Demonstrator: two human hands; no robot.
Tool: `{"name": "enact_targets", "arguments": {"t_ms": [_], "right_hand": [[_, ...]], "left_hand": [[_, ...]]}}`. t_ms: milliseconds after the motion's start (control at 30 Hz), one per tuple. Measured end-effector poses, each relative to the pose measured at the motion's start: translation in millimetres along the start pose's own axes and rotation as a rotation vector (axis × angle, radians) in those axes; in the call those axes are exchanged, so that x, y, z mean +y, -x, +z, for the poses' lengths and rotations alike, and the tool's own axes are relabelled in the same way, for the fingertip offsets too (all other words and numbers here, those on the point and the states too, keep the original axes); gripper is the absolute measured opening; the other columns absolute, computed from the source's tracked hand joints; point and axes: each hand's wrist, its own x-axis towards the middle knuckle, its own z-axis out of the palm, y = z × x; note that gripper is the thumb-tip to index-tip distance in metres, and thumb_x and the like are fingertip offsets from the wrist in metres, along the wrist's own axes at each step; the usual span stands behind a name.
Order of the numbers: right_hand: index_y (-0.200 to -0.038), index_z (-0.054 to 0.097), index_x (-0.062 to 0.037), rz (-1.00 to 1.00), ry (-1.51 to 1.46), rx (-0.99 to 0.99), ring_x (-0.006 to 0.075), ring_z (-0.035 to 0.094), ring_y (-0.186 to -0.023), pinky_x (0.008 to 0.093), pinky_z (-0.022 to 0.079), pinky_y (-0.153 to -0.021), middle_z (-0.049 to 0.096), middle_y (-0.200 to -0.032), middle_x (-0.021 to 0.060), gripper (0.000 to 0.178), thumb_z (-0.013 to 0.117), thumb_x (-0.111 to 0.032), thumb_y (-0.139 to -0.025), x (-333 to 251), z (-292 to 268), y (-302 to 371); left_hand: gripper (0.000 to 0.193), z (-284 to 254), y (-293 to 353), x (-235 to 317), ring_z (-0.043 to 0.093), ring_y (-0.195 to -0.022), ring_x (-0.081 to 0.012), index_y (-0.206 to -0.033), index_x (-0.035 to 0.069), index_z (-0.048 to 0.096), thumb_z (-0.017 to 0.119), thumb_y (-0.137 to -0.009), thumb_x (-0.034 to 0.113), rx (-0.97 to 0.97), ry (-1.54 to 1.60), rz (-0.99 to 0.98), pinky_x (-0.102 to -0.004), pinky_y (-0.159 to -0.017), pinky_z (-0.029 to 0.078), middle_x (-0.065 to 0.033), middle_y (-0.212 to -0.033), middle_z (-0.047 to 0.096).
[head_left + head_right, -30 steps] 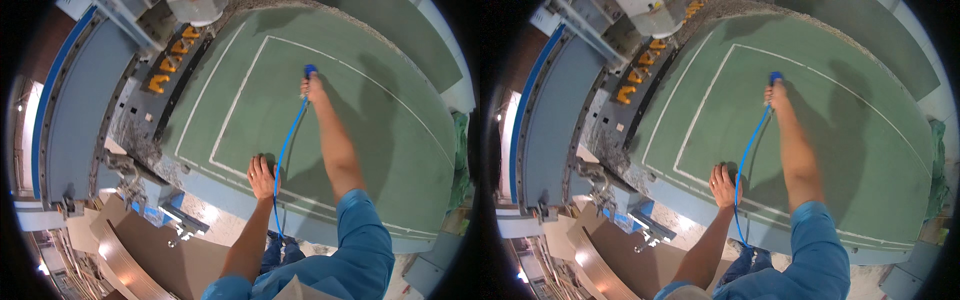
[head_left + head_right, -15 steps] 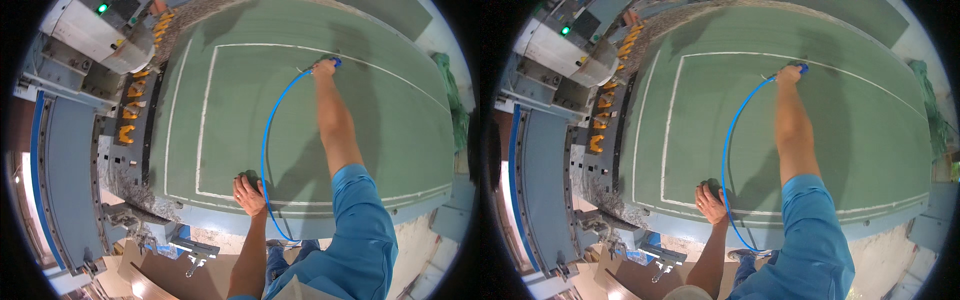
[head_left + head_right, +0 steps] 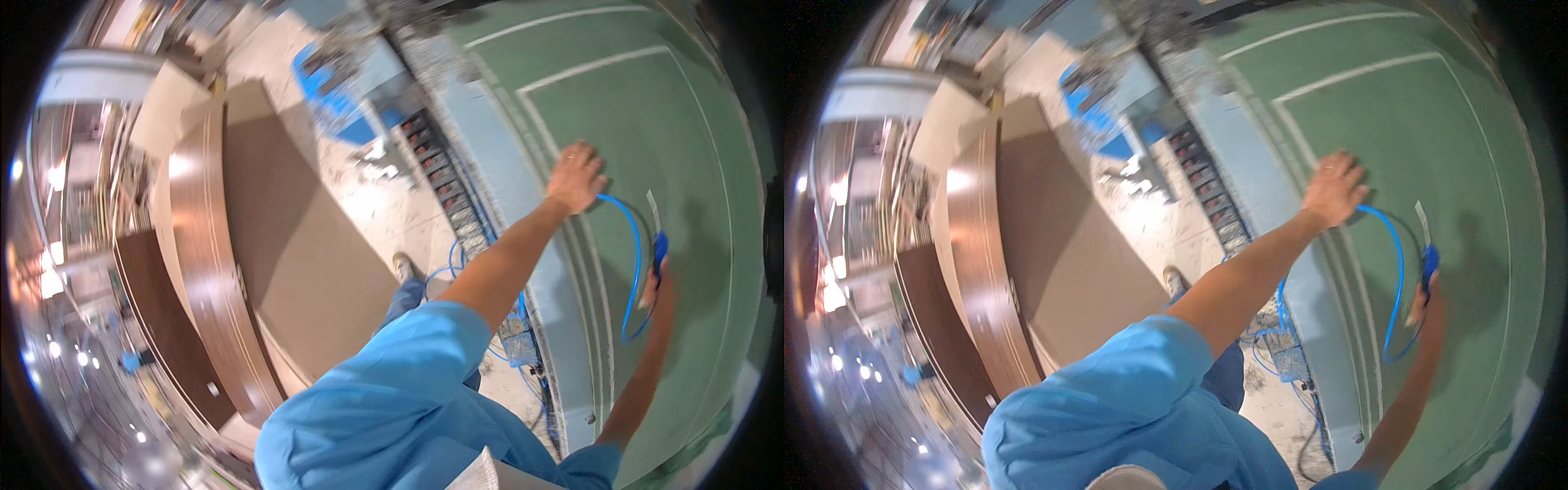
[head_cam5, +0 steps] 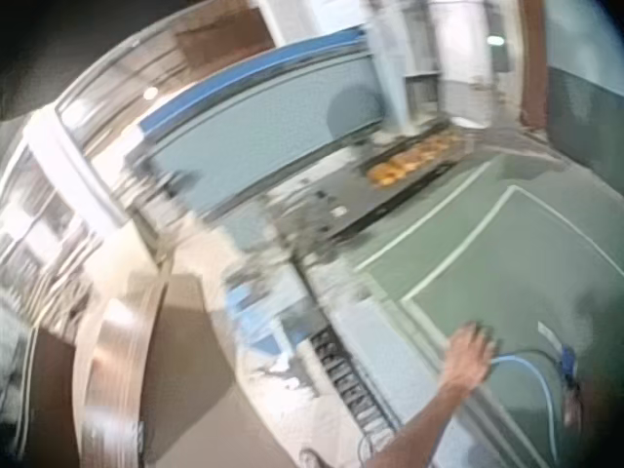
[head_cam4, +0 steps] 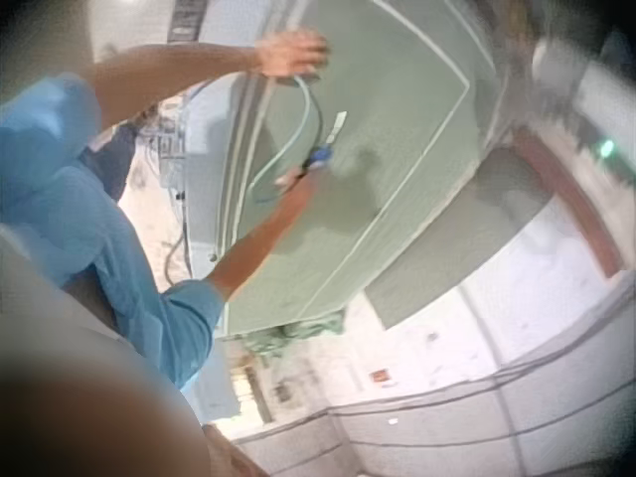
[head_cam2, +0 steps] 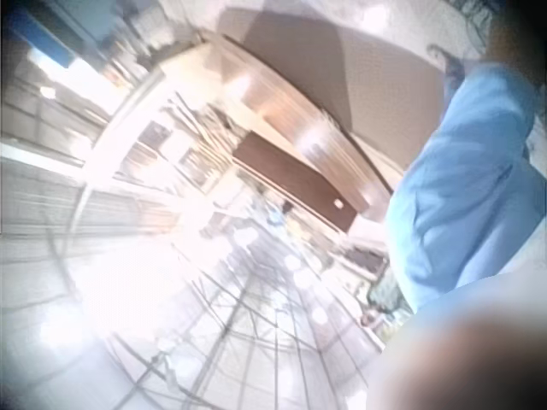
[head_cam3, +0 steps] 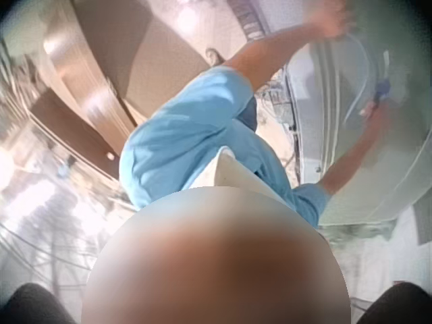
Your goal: The person cleans a machine surface with a tool, then lifts and places a large wooden panel onto the machine bed with assistance. The person then operates the machine's control computer using a keyboard and mouse.
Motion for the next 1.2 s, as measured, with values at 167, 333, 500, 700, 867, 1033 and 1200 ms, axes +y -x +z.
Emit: {"name": "enact_targets", "arguments": {"t_ms": [167,333,500,700,867,1033,1200], "right_hand": [[-0.079,0.058,-0.0152,0.209,0.066,0.036,0.0049,0.037,-0.043,0.0242,0.027,-0.040,0.042,-0.055,-0.0085,0.057,0.057,-0.071,-0.093,45,117,173],[-0.080,0.055,-0.0142,0.212,-0.209,-0.050,0.0051,0.037,-0.041,0.0249,0.027,-0.038,0.041,-0.054,-0.0076,0.059,0.052,-0.071,-0.095,62,180,228],[-0.086,0.056,-0.0122,0.049,-0.344,-0.025,0.0048,0.038,-0.040,0.0231,0.027,-0.037,0.041,-0.054,-0.0081,0.058,0.056,-0.069,-0.094,3,252,214],[-0.101,0.059,-0.0107,-0.393,0.015,0.040,0.0059,0.045,-0.041,0.0220,0.035,-0.038,0.060,-0.068,-0.0013,0.036,0.062,-0.047,-0.100,-85,376,194],[-0.118,0.061,-0.0043,-0.379,0.584,-0.546,0.0086,0.055,-0.048,0.0228,0.041,-0.040,0.072,-0.085,0.0060,0.025,0.066,-0.019,-0.098,-113,509,212],[-0.108,0.062,-0.0026,-0.608,0.631,-0.835,0.0098,0.058,-0.057,0.0280,0.046,-0.052,0.064,-0.072,0.0033,0.028,0.068,-0.028,-0.098,-83,695,170],[-0.099,0.060,-0.0017,-0.497,0.892,-0.589,0.0238,0.069,-0.067,0.0382,0.054,-0.066,0.067,-0.077,0.0126,0.016,0.063,-0.012,-0.087,-7,863,60]], "left_hand": [[0.048,-86,123,-13,0.047,-0.136,-0.0329,-0.133,0.011,0.060,0.051,-0.101,0.045,-0.357,0.198,0.121,-0.0546,-0.119,0.029,-0.0127,-0.136,0.059],[0.048,-216,358,-72,0.053,-0.132,-0.0378,-0.134,0.007,0.061,0.058,-0.099,0.041,-0.398,0.343,-0.366,-0.0443,-0.110,0.043,-0.0179,-0.140,0.060],[0.048,-393,578,-198,0.061,-0.123,-0.0346,-0.136,0.015,0.061,0.050,-0.101,0.047,-0.540,0.064,-1.091,-0.0467,-0.102,0.050,-0.0171,-0.137,0.062],[0.054,-558,727,-275,0.066,-0.114,-0.0388,-0.125,0.004,0.066,0.052,-0.099,0.049,-0.124,-0.261,-1.661,-0.0495,-0.097,0.051,-0.0220,-0.116,0.071],[0.040,-552,698,-263,0.069,-0.104,-0.0266,-0.117,-0.001,0.068,0.057,-0.100,0.034,0.589,0.295,-1.571,-0.0396,-0.091,0.052,-0.0150,-0.112,0.072],[0.037,-541,615,-230,0.066,-0.093,-0.0182,-0.119,-0.002,0.065,0.057,-0.102,0.029,0.622,0.601,-1.345,-0.0333,-0.083,0.052,-0.0093,-0.100,0.069],[0.037,-569,564,-241,0.066,-0.094,-0.0182,-0.120,-0.002,0.065,0.058,-0.102,0.030,0.606,0.701,-1.487,-0.0334,-0.085,0.052,-0.0095,-0.102,0.069]]}}
